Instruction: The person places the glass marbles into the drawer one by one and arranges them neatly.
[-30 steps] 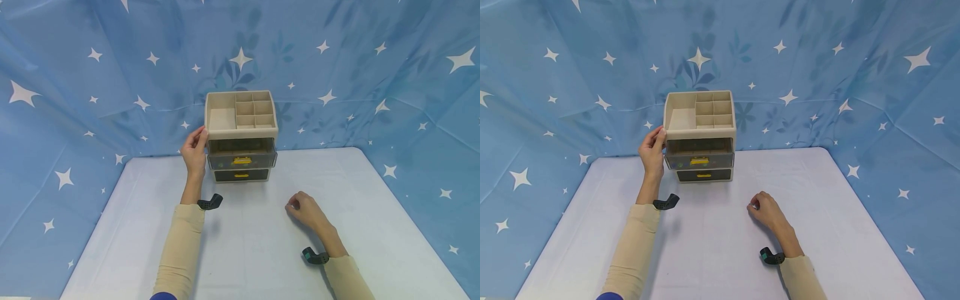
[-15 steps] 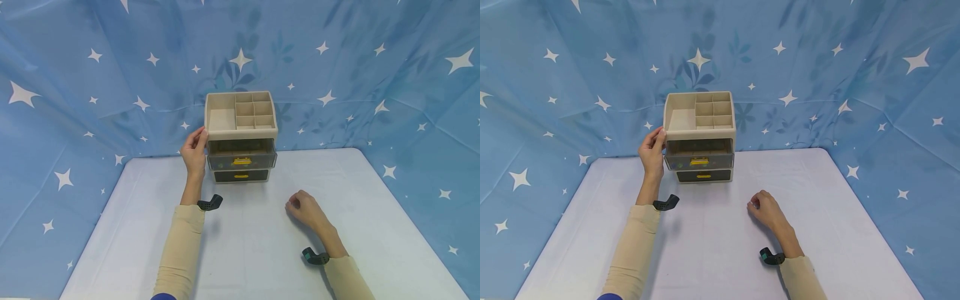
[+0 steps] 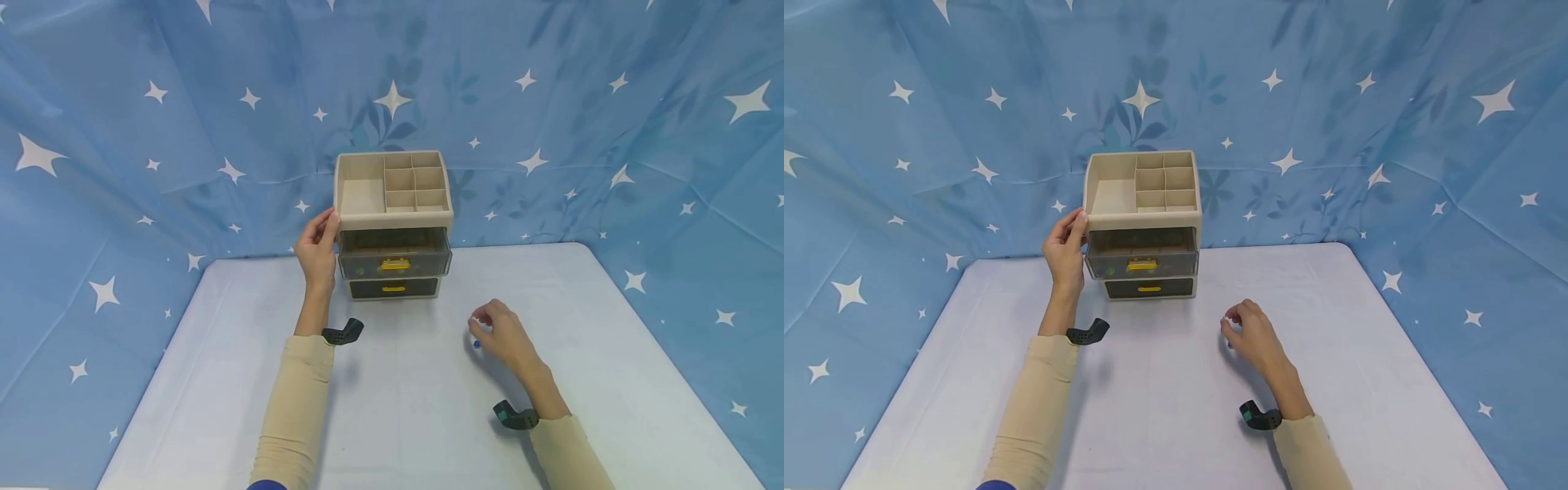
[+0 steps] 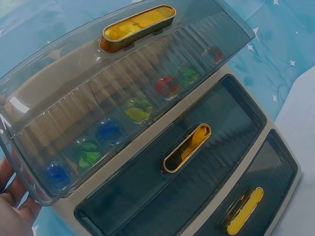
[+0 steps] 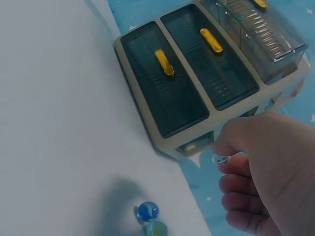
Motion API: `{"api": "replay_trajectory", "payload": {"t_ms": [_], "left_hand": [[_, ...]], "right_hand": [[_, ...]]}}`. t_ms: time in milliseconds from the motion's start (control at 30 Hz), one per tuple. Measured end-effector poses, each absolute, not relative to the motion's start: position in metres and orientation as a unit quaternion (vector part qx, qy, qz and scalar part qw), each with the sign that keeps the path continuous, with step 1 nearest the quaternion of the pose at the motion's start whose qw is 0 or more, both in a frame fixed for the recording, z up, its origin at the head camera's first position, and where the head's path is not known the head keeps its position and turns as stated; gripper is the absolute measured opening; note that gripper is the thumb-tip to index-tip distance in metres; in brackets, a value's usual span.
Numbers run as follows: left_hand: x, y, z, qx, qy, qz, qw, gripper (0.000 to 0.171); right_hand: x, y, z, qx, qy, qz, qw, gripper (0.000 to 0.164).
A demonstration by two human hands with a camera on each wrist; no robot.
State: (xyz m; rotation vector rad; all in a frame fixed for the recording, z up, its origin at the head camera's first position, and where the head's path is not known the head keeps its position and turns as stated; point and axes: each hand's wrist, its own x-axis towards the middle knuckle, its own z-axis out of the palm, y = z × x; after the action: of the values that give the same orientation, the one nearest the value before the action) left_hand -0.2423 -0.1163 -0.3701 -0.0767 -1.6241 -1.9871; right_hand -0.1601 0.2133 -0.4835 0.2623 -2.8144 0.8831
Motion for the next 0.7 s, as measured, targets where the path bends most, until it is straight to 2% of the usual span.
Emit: {"api": "replay_trajectory", "payload": {"t_ms": [367,700], "left_hand": [[-0.241,-0.115,-0.369,-0.024,-0.612,-0.738,0.283,0.031],[-0.241,-0.116,-0.369,-0.027,-0.613,-0.738,0.281,0.031]], "right_hand": [[-0.160,0.210,-0.465,0.104,-0.937,0.299,0.149,0.017],[-0.162,0.207,-0.446,0.118,-0.925,0.312,0.181,0.015]]}}
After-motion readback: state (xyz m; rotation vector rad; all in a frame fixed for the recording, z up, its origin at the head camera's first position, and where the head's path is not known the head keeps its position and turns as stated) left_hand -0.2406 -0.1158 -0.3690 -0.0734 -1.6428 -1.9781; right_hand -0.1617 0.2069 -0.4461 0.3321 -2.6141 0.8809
